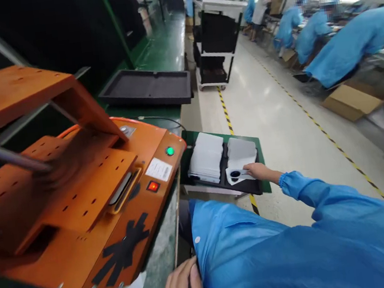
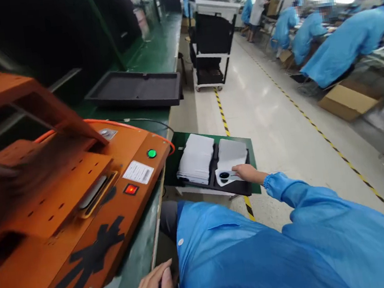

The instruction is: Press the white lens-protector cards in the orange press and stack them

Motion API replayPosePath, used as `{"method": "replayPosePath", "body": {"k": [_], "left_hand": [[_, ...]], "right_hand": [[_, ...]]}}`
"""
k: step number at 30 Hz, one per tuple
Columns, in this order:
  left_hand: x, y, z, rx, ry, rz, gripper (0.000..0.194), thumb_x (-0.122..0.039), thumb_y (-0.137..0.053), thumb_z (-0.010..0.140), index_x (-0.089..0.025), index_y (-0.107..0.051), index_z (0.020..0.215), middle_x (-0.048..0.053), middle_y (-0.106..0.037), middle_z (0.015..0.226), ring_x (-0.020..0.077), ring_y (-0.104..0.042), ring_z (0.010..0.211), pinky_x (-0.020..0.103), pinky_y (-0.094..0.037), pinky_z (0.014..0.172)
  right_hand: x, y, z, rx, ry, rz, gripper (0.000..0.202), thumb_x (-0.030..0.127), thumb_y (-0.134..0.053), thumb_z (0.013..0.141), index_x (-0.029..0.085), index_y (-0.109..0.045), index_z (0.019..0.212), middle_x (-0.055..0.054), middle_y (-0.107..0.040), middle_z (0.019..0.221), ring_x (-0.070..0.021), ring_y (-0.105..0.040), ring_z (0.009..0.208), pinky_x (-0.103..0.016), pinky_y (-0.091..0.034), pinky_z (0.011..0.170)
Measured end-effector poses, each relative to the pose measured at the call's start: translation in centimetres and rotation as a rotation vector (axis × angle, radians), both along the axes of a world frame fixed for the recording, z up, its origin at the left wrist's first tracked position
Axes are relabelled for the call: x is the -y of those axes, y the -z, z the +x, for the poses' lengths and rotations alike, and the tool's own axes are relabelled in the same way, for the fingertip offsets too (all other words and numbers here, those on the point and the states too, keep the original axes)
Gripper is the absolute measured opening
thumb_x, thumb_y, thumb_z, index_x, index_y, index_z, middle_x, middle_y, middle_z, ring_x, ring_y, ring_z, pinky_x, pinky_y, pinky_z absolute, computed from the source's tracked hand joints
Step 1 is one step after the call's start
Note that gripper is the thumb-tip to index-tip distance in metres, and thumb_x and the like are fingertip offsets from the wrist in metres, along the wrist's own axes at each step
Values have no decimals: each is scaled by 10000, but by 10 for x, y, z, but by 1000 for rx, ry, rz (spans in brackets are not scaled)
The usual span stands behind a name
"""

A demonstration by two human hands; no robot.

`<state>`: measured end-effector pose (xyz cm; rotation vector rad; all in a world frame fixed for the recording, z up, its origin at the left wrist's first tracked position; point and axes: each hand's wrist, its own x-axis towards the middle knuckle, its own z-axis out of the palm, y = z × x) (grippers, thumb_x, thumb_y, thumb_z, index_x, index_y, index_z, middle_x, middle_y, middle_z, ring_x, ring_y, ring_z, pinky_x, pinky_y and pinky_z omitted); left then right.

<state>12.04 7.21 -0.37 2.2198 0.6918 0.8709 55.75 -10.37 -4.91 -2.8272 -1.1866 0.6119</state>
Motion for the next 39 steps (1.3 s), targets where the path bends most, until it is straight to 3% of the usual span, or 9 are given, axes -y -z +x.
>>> {"method": "replayPosePath", "body": {"k": [6, 8, 10, 14, 18, 21, 24, 29, 39], "left_hand": [[31, -25, -5, -137, 11, -133, 244, -133, -567, 948, -234, -705, 1123, 59, -756, 1011, 194, -696, 937, 362, -549, 892], [40, -28, -13, -119, -60, -181, 251, -128, -567, 944, -227, -698, 1135, 62, -755, 998, 190, -692, 911, 366, -551, 869], [49, -30, -25, -103, -152, -194, 253, -130, -565, 943, -224, -698, 1137, 67, -756, 984, 192, -690, 890, 370, -551, 852], [46, -36, -65, -133, -418, -128, 235, -149, -572, 945, -236, -709, 1115, 64, -757, 993, 205, -687, 931, 385, -534, 886], [5, -41, -112, -193, -794, 16, 147, -225, -599, 955, -230, -716, 1044, 65, -742, 1053, 225, -664, 1036, 421, -481, 993], [-26, -32, -139, -232, -923, 101, 174, -305, -593, 970, -231, -729, 1049, 65, -747, 1076, 235, -654, 1072, 442, -440, 1052], [-42, -16, -151, -304, -959, 97, 296, -412, -625, 948, -243, -727, 1167, 84, -733, 1222, 281, -615, 1165, 484, -407, 1078], [-44, 1, -151, -388, -1004, 28, 352, -488, -651, 923, -306, -724, 1215, 42, -710, 1322, 324, -541, 1252, 533, -375, 1074], [-47, -1, -148, -337, -1027, 44, 227, -434, -645, 943, -296, -783, 1056, 19, -754, 1227, 304, -559, 1225, 523, -386, 1059]], "right_hand": [[-8, 13, 4, 182, -270, -89, 304, 222, -554, 931, 114, -700, 1175, -298, -666, 1231, -389, -671, 1103, -492, -511, 891], [-27, 20, 9, 318, -366, 50, 355, 321, -506, 971, 135, -699, 1205, -308, -653, 1236, -407, -661, 1098, -532, -516, 853], [-52, 23, -6, 299, -510, 262, 357, 365, -482, 989, 186, -713, 1192, -263, -688, 1161, -368, -675, 1059, -511, -538, 846], [-111, -2, -106, -100, -937, 634, 246, 269, -553, 967, 304, -722, 1142, -115, -738, 977, -233, -709, 904, -391, -589, 797], [-174, -52, -246, -414, -1372, 808, 247, 225, -547, 987, 284, -682, 1185, -60, -739, 983, -192, -683, 910, -351, -561, 783], [-217, -75, -336, -514, -1359, 844, 187, 260, -520, 1024, 248, -689, 1101, -49, -716, 983, -181, -647, 920, -336, -508, 810], [-260, -76, -393, -415, -1341, 864, 172, 243, -529, 1020, 223, -684, 1092, -53, -691, 1004, -206, -601, 928, -370, -429, 812], [-298, -62, -409, -337, -1340, 883, 196, 138, -525, 969, 198, -696, 1043, -69, -668, 1042, -228, -537, 968, -393, -348, 852], [-293, -66, -404, -256, -1534, 877, 170, 237, -533, 1016, 202, -683, 1087, -70, -666, 1099, -230, -522, 1050, -406, -333, 908]]}}
